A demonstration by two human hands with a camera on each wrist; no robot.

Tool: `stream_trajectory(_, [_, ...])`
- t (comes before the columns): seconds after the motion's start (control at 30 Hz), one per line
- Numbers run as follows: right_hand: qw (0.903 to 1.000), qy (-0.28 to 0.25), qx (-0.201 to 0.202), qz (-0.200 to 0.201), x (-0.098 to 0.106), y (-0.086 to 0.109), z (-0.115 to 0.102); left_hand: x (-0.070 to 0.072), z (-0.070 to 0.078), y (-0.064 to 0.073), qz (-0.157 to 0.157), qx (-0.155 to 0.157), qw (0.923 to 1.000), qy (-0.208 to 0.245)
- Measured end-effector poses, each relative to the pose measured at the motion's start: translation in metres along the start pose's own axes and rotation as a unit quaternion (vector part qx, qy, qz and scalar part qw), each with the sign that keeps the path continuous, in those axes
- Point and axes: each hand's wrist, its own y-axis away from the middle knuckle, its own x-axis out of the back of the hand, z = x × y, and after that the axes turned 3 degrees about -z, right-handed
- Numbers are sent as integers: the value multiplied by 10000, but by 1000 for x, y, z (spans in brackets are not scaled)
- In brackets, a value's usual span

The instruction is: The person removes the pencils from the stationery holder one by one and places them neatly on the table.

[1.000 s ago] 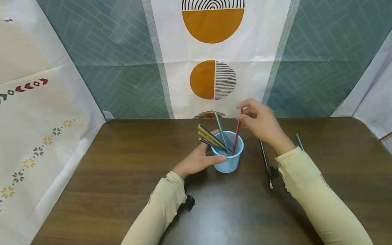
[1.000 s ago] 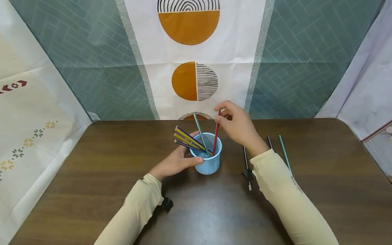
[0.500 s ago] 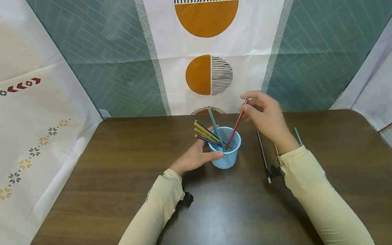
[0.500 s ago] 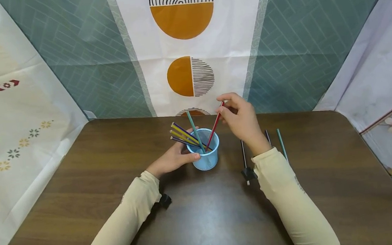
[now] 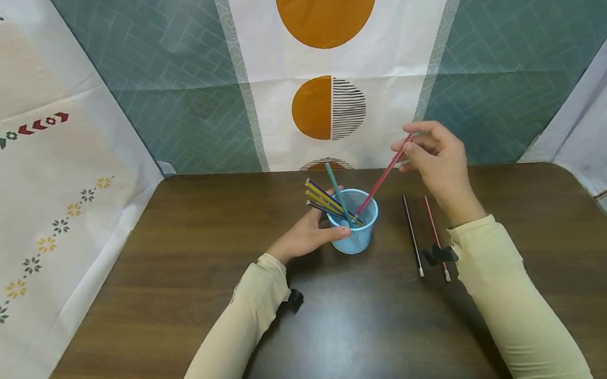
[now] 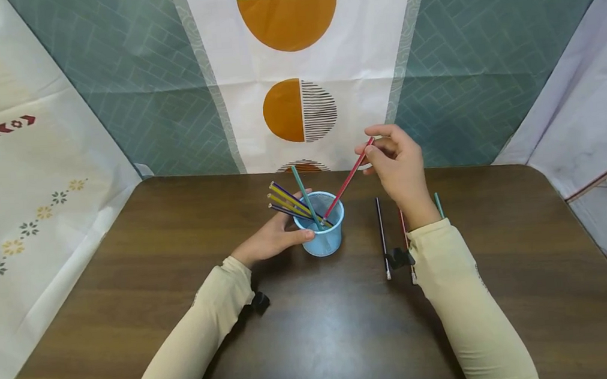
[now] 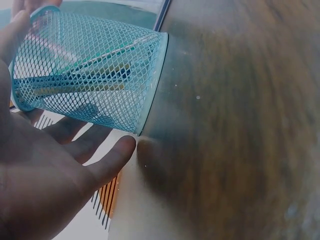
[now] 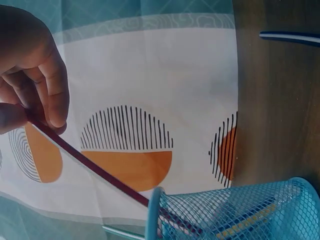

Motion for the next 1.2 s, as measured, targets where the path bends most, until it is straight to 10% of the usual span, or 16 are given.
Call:
stream_trajectory(0.57, [9957,-908,-131,131,6,1,-7,3,-12,-5,-11,-119,9999,-103])
stream_trajectory(0.8, [9772,-2083,-356,-209,11,-1,-5,5,-22,-9,144,-96,9996,-242])
stream_trajectory(1.0, [9607,-2721,-147,-537,11,-2,-2,5,-22,-10,163,-37,9996,-208])
stream_trajectory(1.2, [9662,-2562,-73,-281,11,-3,1,3,-5,-6,70,-13,9999,-80])
